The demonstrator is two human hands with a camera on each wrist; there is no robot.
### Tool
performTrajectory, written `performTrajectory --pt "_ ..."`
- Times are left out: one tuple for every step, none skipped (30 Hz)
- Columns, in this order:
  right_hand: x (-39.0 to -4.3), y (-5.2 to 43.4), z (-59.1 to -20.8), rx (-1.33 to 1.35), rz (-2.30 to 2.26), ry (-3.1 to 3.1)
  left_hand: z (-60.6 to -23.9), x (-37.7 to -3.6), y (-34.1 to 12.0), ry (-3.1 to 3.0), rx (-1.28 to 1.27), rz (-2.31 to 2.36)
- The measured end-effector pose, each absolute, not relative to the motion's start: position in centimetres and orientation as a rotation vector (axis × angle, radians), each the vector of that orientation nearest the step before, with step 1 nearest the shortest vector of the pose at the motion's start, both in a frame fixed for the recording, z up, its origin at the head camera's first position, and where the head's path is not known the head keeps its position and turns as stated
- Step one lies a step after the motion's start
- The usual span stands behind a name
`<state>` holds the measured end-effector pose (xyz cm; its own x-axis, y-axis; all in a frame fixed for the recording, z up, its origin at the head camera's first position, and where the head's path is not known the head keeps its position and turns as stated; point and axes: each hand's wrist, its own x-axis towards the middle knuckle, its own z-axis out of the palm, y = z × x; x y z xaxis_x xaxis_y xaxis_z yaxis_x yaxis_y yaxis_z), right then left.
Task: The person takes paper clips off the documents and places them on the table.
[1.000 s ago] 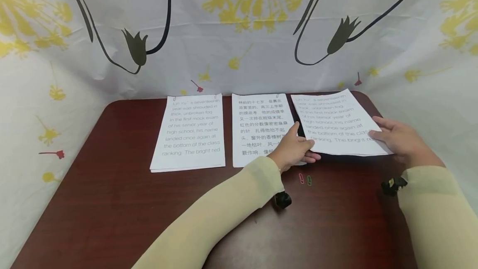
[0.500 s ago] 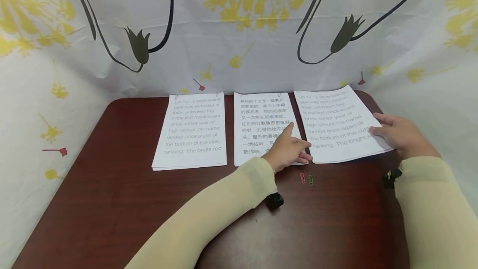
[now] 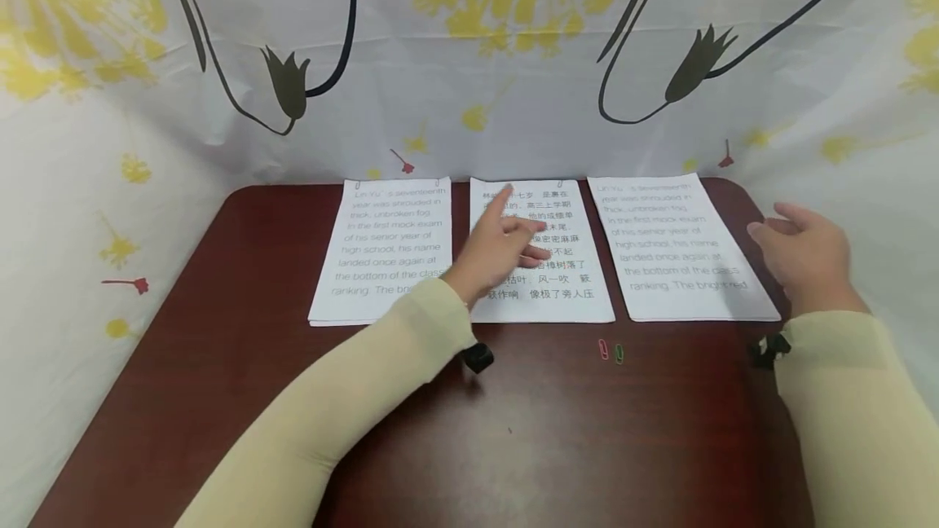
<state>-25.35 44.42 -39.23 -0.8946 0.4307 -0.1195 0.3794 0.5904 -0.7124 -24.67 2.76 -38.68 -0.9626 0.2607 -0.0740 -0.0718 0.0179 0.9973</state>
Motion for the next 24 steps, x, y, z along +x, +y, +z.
performTrajectory --pt "-25.2 43.5 -38.8 -0.686 1.284 -2.687 -38.3 -24.8 1.9 2.082 0.192 2.055" --pt "-25.1 42.5 -38.4 -0.655 1.374 -2.632 -38.0 -24.9 1.1 2.105 0.184 2.073" --pt "-25.1 41.5 -38.1 -0.609 1.474 -2.569 -37.7 -25.0 0.3 2.132 0.176 2.087" --pt "-25.0 40.3 -37.7 -0.549 1.583 -2.493 -37.4 -25.0 -0.5 2.147 0.173 2.114" --pt "-24.9 39.0 -37.2 -0.49 1.638 -2.465 -37.2 -25.1 -1.2 2.164 0.168 2.142" --pt "-24.9 37.7 -36.7 -0.44 1.673 -2.447 -37.1 -25.1 -2.0 2.179 0.169 2.169" --pt "-24.8 36.5 -36.3 -0.38 1.694 -2.424 -37.0 -25.1 -2.6 2.189 0.167 2.2" --pt "-24.8 35.4 -36.0 -0.328 1.728 -2.387 -36.9 -25.1 -3.2 2.196 0.157 2.231" --pt "-24.7 34.4 -35.6 -0.286 1.732 -2.373 -36.8 -25.1 -3.7 2.205 0.151 2.263" --pt "-24.6 33.4 -35.3 -0.25 1.722 -2.363 -36.8 -25.0 -4.1 2.202 0.146 2.306" --pt "-24.4 32.5 -35.0 -0.223 1.711 -2.358 -36.8 -25.0 -4.5 2.202 0.137 2.342" --pt "-24.2 31.7 -34.8 -0.204 1.748 -2.319 -36.9 -24.9 -4.9 2.196 0.127 2.38" --pt "-24.0 31.0 -34.6 -0.174 1.812 -2.258 -36.9 -24.8 -5.2 2.19 0.119 2.418" --pt "-23.8 30.3 -34.5 -0.155 1.891 -2.194 -37.0 -24.7 -5.5 2.188 0.113 2.448" --pt "-23.6 29.8 -34.4 -0.136 1.943 -2.15 -37.1 -24.6 -5.7 2.193 0.108 2.472" --pt "-23.5 29.3 -34.3 -0.118 2.017 -2.089 -37.2 -24.5 -6.0 2.195 0.102 2.492" --pt "-23.5 28.9 -34.3 -0.115 2.083 -2.038 -37.4 -24.5 -6.2 2.199 0.092 2.506" --pt "-23.4 28.5 -34.3 -0.12 2.128 -2.006 -37.5 -24.4 -6.3 2.204 0.085 2.514" --pt "-23.4 28.2 -34.4 -0.126 2.157 -1.99 -37.6 -24.4 -6.4 2.213 0.083 2.515" --pt "-23.3 28.0 -34.4 -0.138 2.171 -1.995 -37.8 -24.3 -6.5 2.218 0.075 2.514" --pt "-23.3 27.8 -34.5 -0.154 2.172 -2.012 -37.9 -24.3 -6.5 2.217 0.066 2.513" --pt "-23.2 27.7 -34.6 -0.17 2.167 -2.035 -38.1 -24.4 -6.5 2.208 0.063 2.516" --pt "-23.2 27.7 -34.7 -0.183 2.16 -2.059 -38.3 -24.4 -6.4 2.202 0.061 2.514" --pt "-23.2 27.6 -34.8 -0.192 2.148 -2.085 -38.5 -24.5 -6.4 2.198 0.06 2.51"
